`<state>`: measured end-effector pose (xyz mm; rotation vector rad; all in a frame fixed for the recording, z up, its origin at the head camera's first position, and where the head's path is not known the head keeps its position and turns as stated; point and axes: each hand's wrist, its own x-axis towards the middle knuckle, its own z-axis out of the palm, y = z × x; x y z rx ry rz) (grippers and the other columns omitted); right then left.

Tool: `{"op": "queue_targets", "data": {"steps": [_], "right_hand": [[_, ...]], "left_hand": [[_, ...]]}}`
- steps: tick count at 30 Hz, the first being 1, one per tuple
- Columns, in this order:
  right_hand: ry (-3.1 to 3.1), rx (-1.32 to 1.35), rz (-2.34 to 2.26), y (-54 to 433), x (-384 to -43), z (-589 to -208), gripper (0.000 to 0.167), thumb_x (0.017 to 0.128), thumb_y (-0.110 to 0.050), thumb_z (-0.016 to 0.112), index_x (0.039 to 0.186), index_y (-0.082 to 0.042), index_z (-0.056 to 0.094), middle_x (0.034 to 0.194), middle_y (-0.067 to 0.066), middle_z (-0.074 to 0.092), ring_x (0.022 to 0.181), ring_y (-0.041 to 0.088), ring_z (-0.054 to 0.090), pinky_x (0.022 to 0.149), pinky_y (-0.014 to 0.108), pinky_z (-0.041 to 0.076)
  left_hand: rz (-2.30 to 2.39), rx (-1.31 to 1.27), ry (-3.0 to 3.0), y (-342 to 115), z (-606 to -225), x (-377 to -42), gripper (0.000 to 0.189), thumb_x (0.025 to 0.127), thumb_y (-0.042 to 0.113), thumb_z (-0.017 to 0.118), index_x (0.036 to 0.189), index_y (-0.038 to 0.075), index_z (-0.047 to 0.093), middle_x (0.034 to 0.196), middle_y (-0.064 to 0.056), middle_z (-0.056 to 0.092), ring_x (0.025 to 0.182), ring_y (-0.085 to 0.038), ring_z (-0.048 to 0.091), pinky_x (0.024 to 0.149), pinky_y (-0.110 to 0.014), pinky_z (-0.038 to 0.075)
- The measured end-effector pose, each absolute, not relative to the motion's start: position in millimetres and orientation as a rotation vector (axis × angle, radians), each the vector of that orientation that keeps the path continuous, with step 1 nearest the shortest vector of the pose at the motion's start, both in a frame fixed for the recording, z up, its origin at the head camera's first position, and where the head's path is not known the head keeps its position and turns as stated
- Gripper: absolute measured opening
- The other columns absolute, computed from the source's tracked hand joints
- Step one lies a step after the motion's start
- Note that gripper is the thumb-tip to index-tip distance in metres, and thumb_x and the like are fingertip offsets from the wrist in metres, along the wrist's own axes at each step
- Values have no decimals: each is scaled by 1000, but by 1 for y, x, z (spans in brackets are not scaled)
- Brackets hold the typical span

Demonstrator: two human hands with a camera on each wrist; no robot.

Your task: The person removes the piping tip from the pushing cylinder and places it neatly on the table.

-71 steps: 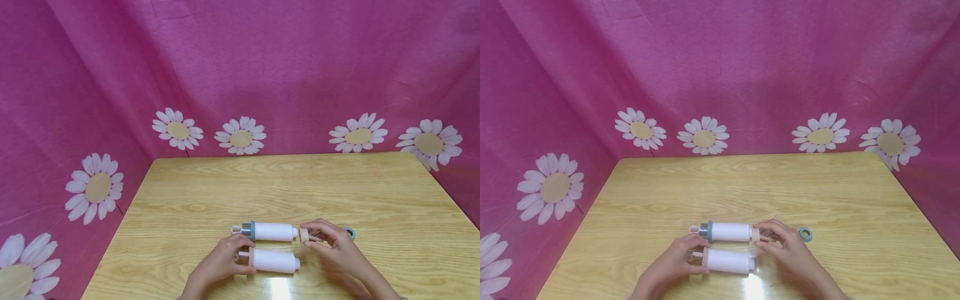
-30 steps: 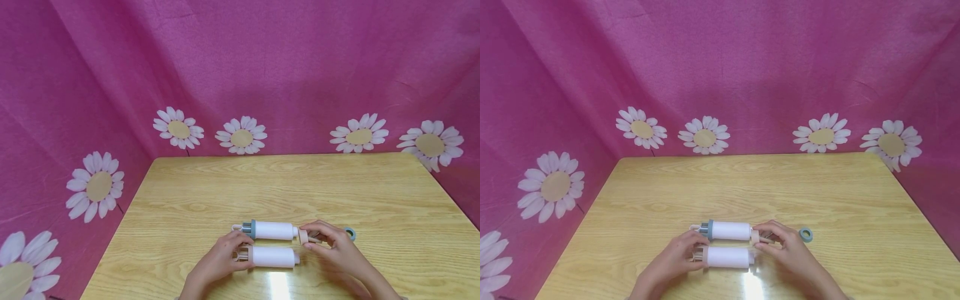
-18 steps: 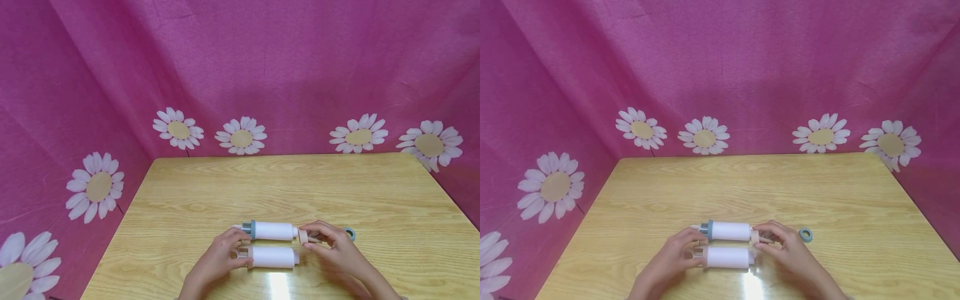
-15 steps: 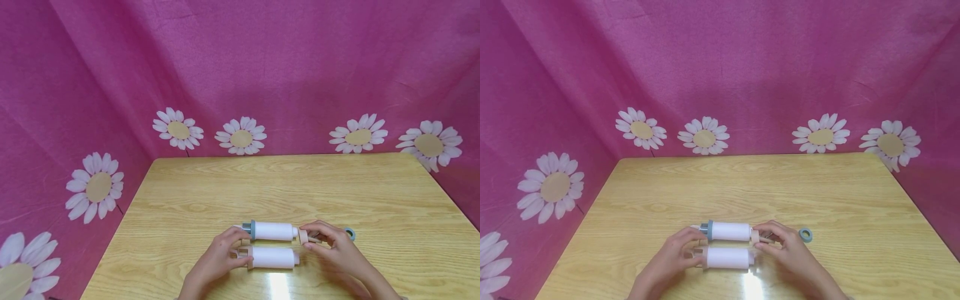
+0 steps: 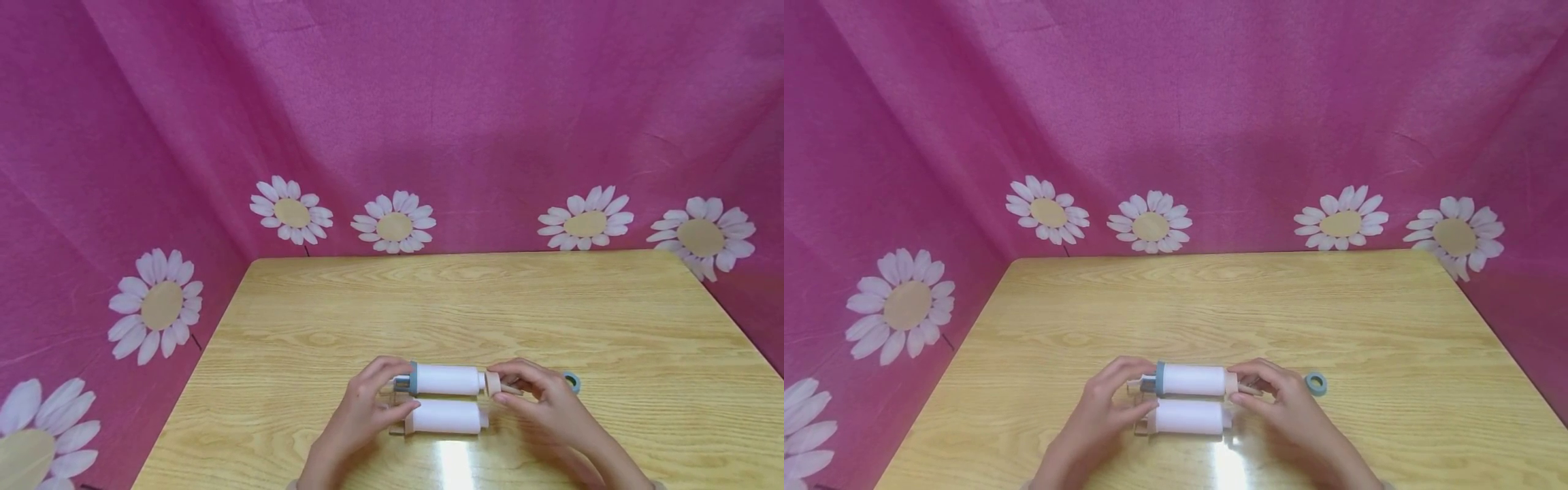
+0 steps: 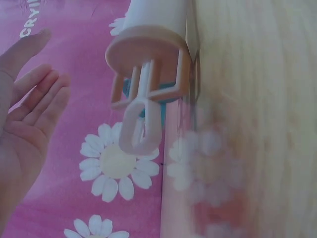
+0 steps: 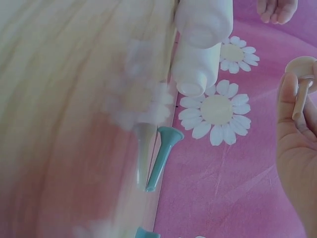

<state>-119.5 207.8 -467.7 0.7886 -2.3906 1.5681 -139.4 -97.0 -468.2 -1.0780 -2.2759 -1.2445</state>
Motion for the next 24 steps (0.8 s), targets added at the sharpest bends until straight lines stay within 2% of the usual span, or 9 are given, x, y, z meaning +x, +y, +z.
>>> {"op": "queue_targets", "data": {"steps": [5, 10, 15, 24], "right_hand": [[-2366, 806, 1556, 202, -120, -464, 32, 84, 1, 72, 115, -6, 67, 106, 0, 71, 90, 0, 63, 77, 15, 56], [-2338, 842, 1586, 194, -122, -463, 33, 84, 1, 72, 115, -7, 67, 104, 4, 71, 91, 2, 65, 76, 17, 57], [-2331, 878, 1629, 187, -123, -463, 32, 85, 1, 71, 115, -8, 67, 104, 2, 71, 88, 4, 65, 73, 19, 57], [-2339, 907, 1666, 177, -123, -460, 30, 86, 1, 69, 114, -9, 66, 100, 3, 71, 88, 1, 65, 71, 21, 57]], "left_hand": [[-1199, -1151, -2169, -86, -462, -141, 46, 73, 7, 84, 114, 1, 65, 111, -9, 66, 101, -21, 67, 83, -31, 60], [-1158, -1225, -2129, -71, -455, -143, 46, 74, 8, 84, 115, 4, 65, 110, -9, 67, 97, -19, 67, 78, -20, 57], [-1090, -1249, -2173, -60, -452, -143, 45, 76, 14, 84, 116, 6, 65, 113, -6, 65, 103, -16, 66, 91, -18, 53], [-1086, -1283, -2142, -49, -453, -143, 44, 77, 14, 83, 117, 7, 65, 114, -5, 65, 105, -15, 65, 95, -16, 51]]}}
